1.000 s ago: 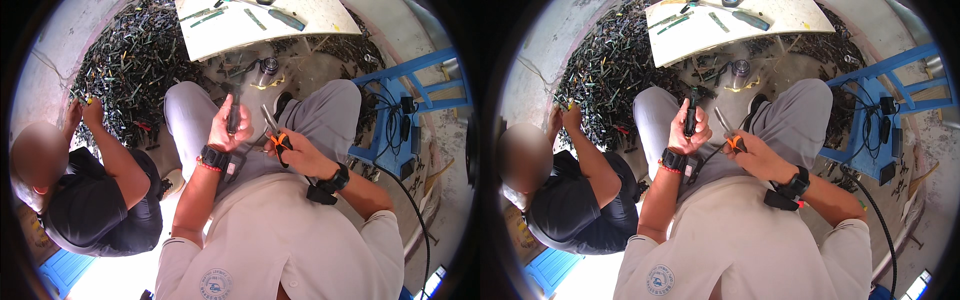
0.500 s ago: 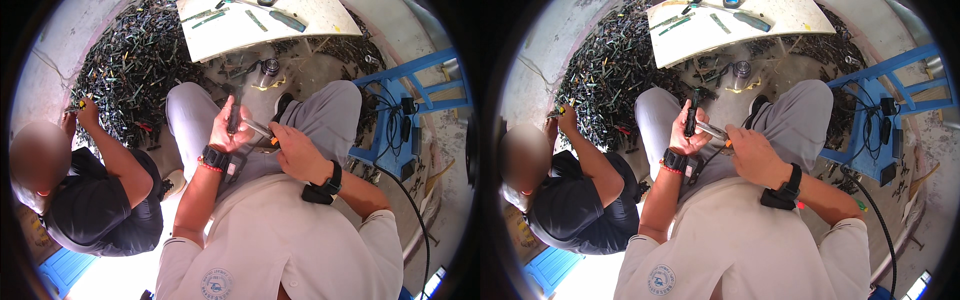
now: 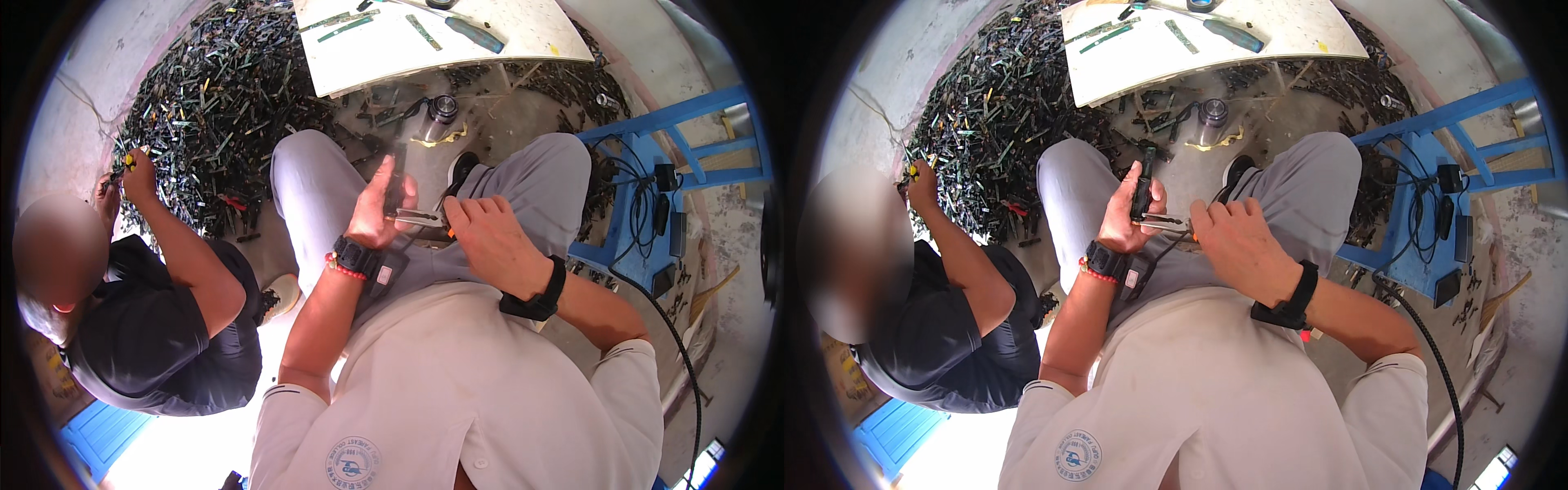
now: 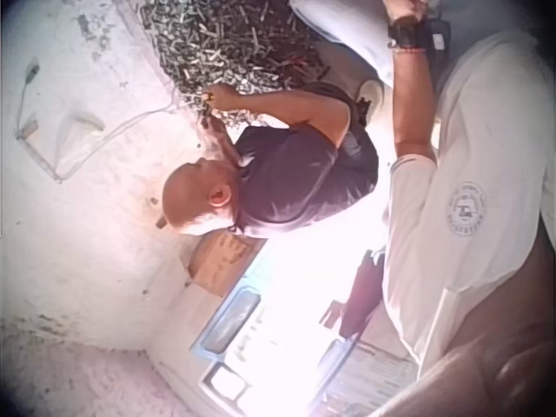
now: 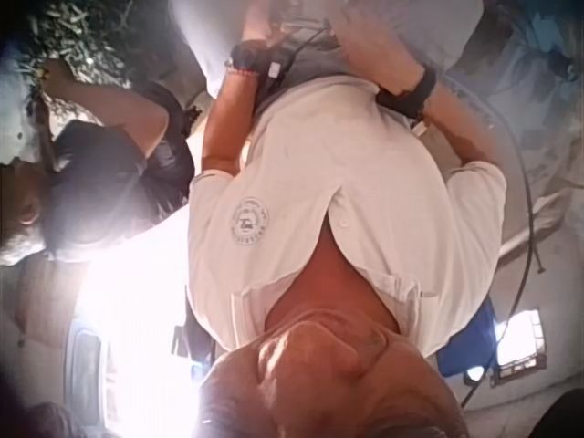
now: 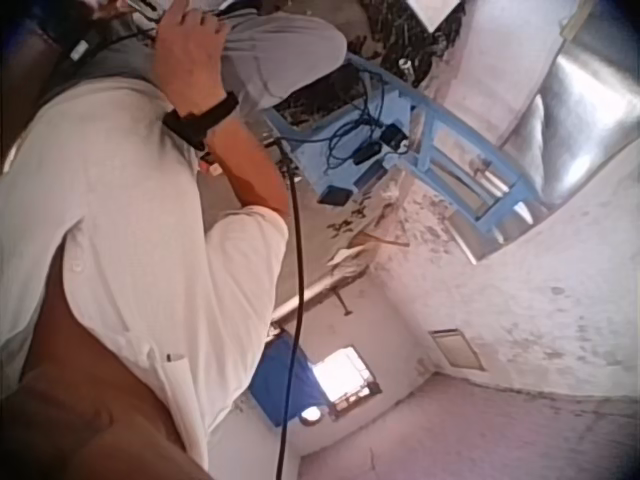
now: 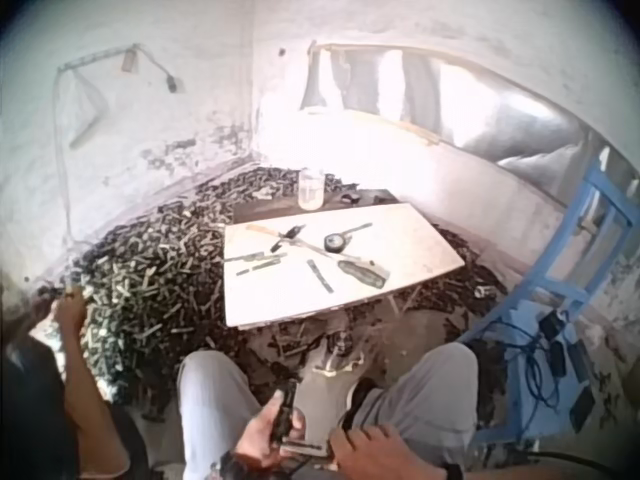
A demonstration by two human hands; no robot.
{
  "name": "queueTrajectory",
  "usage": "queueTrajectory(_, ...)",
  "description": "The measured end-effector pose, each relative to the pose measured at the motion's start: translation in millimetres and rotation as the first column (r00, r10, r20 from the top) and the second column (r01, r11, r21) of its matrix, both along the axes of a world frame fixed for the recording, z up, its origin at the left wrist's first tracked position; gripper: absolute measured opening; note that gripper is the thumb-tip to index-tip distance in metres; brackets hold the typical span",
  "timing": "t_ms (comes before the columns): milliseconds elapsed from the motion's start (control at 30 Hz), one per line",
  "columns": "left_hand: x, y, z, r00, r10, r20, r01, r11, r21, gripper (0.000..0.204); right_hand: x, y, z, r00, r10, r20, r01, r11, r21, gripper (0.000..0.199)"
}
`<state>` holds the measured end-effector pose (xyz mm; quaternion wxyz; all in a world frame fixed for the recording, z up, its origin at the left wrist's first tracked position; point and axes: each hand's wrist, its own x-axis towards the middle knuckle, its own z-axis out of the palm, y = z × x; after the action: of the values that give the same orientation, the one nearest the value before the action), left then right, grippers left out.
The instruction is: The person sits on the floor and uses pliers and a screwdriver to strip components from small green circuit boards. They repeatedly pick up boards from a large pile, remove parts, and place the boards on a nearby white board. Another person works alongside them on a similar pile of electronic waste.
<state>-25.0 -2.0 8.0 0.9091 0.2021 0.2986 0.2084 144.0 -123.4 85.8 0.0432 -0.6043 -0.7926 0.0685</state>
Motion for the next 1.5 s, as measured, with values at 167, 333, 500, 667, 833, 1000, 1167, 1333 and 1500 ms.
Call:
queueTrajectory(167, 0.4, -0.7, -1.8, 0.998, 0.013, -0.068, -0.01, 0.999, 0.035, 0.058, -2.3, 1.9, 5.1, 0.993, 0.024, 0.12, -0.028, 0.999, 0.03, 0.029)
queueTrajectory(333, 0.2, -0.3, -2.0, 0.998, 0.013, -0.069, -0.012, 1.0, 0.022, 0.059, -0.3, 4.2, 4.3, 0.981, 0.031, 0.192, -0.049, 0.995, 0.088, 0.031)
queueTrajectory(500, 0.6, 1.9, -2.7, 0.998, 0.017, -0.059, -0.019, 0.999, -0.028, 0.058, -2.6, 9.4, 9.7, 0.958, 0.014, 0.286, -0.061, 0.986, 0.155, 0.033)
queueTrajectory(667, 2.1, -0.9, -2.2, 0.996, 0.029, -0.085, -0.028, 1.0, 0.008, 0.056, -1.1, 10.4, 0.3, 0.962, 0.028, 0.271, -0.073, 0.985, 0.155, 0.035)
queueTrajectory(833, -1.8, 1.4, -3.5, 0.999, 0.034, -0.021, -0.036, 0.992, -0.122, 0.055, 18.9, 10.8, 10.6, 0.885, -0.143, -0.444, -0.101, 0.871, -0.481, 0.036)
queueTrajectory(1000, -2.4, 4.0, -0.7, 0.991, 0.0, 0.137, 0.013, 0.995, -0.097, 0.057, 27.9, 13.9, -1.3, 0.343, -0.556, -0.757, -0.106, 0.778, -0.619, 0.035)
queueTrajectory(1167, -3.8, 5.2, -4.0, 0.976, -0.017, 0.216, 0.041, 0.993, -0.108, 0.06, 10.8, 14.2, 9.4, -0.196, -0.792, -0.578, -0.193, 0.61, -0.769, 0.03)
queueTrajectory(1333, -1.2, 1.2, -2.2, 0.981, -0.056, 0.184, 0.071, 0.995, -0.073, 0.06, 0.9, 37.7, -20.6, -0.16, -0.614, -0.773, 0.056, 0.776, -0.629, 0.024)
queueTrajectory(1500, -4.4, -1.8, -6.5, 0.979, -0.121, 0.165, 0.125, 0.992, -0.012, 0.061, -2.4, 62.4, -22.9, -0.186, -0.553, -0.812, 0.111, 0.809, -0.577, 0.026)
